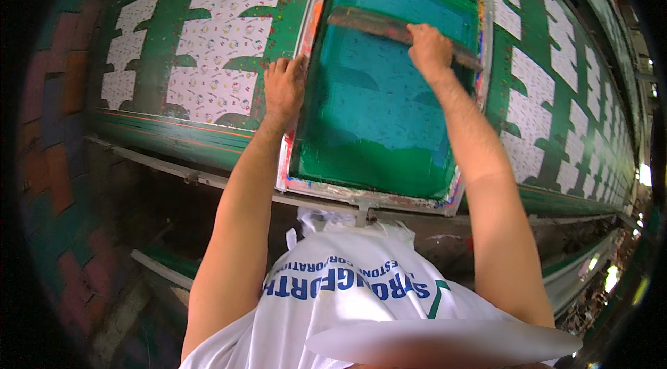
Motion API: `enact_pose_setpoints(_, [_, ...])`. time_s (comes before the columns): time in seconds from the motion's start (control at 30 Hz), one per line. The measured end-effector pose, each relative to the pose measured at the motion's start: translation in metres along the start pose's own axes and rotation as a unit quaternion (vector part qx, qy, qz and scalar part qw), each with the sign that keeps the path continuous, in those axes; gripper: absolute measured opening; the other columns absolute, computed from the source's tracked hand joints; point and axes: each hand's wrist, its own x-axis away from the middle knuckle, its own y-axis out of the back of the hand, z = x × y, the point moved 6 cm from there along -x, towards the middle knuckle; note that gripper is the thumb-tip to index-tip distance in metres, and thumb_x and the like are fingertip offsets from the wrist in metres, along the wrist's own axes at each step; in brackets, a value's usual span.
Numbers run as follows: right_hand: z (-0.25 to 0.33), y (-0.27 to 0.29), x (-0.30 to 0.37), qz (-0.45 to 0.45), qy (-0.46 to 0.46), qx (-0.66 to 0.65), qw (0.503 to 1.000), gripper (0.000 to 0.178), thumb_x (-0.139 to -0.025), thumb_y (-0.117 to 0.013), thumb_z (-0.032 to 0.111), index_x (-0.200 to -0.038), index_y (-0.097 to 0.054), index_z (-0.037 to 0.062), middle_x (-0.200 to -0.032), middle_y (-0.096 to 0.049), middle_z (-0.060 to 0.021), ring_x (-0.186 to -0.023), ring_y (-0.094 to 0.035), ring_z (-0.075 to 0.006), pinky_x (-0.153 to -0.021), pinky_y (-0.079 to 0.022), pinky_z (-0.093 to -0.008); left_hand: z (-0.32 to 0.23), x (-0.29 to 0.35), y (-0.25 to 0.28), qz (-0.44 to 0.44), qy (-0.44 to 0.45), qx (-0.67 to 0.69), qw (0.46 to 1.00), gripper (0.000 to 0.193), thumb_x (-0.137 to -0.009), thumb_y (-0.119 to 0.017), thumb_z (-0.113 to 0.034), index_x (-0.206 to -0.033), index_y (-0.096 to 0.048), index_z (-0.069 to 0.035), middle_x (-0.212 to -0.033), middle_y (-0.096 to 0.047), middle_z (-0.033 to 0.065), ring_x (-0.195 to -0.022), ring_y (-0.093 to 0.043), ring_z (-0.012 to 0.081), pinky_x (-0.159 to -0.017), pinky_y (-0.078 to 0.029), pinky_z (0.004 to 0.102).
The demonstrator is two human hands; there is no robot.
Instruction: The person uses a squeegee to spread green ink evenly across a screen printing frame. They repeatedly pull the squeegee across the screen, then lift and reposition the frame to continue the process.
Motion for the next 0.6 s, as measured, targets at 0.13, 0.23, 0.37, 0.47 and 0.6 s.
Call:
enact_pose_setpoints(0.13, [-0.035,-0.005,-0.084,0.018,-0.013,-0.038,0.999,0.025,-0.092,-0.065,0.013,-0.112,-0.080,0.0152,-0.112,-0.077,-0.0147,-0.106,-0.073,-0.0389,-0.091,-0.060,-0.0504,-0.002,-0.003,0.002,0.005,0.001,-0.010,1.000,0.031,-0.100,-0.066,-0.023,-0.130,-0.069,-0.015,-0.111,-0.066,0.0093,-0.107,-0.060,0.0315,-0.092,-0.046,0.0475])
enact_pose_setpoints(0.23, [-0.058,-0.003,-0.144,0.079,0.034,0.042,0.995,0.029,-0.090,-0.067,0.020,-0.116,-0.079,0.0135,-0.117,-0.076,-0.0173,-0.106,-0.073,-0.0395,-0.092,-0.060,-0.0517,-0.002,-0.002,-0.001,0.021,0.010,-0.006,1.000,0.033,-0.097,-0.067,-0.021,-0.129,-0.070,-0.015,-0.111,-0.067,0.0085,-0.107,-0.060,0.0312,-0.092,-0.047,0.0472])
enact_pose_setpoints(0.37, [-0.076,0.005,-0.197,0.124,0.070,0.029,0.989,0.033,-0.089,-0.069,0.023,-0.118,-0.078,0.0103,-0.119,-0.076,-0.0203,-0.110,-0.073,-0.0411,-0.094,-0.059,-0.0539,-0.003,0.000,-0.002,0.004,0.001,-0.035,0.999,0.042,-0.091,-0.062,-0.006,-0.131,-0.070,-0.014,-0.111,-0.068,0.0081,-0.107,-0.061,0.0309,-0.094,-0.046,0.0456])
enact_pose_setpoints(0.47, [-0.083,0.001,-0.212,0.125,0.054,0.048,0.990,0.033,-0.089,-0.069,0.023,-0.117,-0.077,0.0083,-0.119,-0.075,-0.0226,-0.111,-0.072,-0.0424,-0.095,-0.058,-0.0561,-0.003,0.002,-0.003,0.001,0.002,-0.046,0.999,0.039,-0.094,-0.064,-0.011,-0.132,-0.069,-0.018,-0.111,-0.067,0.0055,-0.107,-0.061,0.0290,-0.094,-0.046,0.0446])
enact_pose_setpoints(0.6, [-0.084,-0.010,-0.215,0.119,0.054,0.040,0.991,0.033,-0.090,-0.068,0.023,-0.116,-0.077,0.0058,-0.117,-0.075,-0.0245,-0.111,-0.072,-0.0427,-0.096,-0.058,-0.0565,-0.004,-0.001,-0.002,0.006,0.005,-0.047,0.999,0.039,-0.094,-0.064,-0.011,-0.133,-0.069,-0.018,-0.111,-0.067,0.0050,-0.108,-0.061,0.0282,-0.094,-0.046,0.0440])
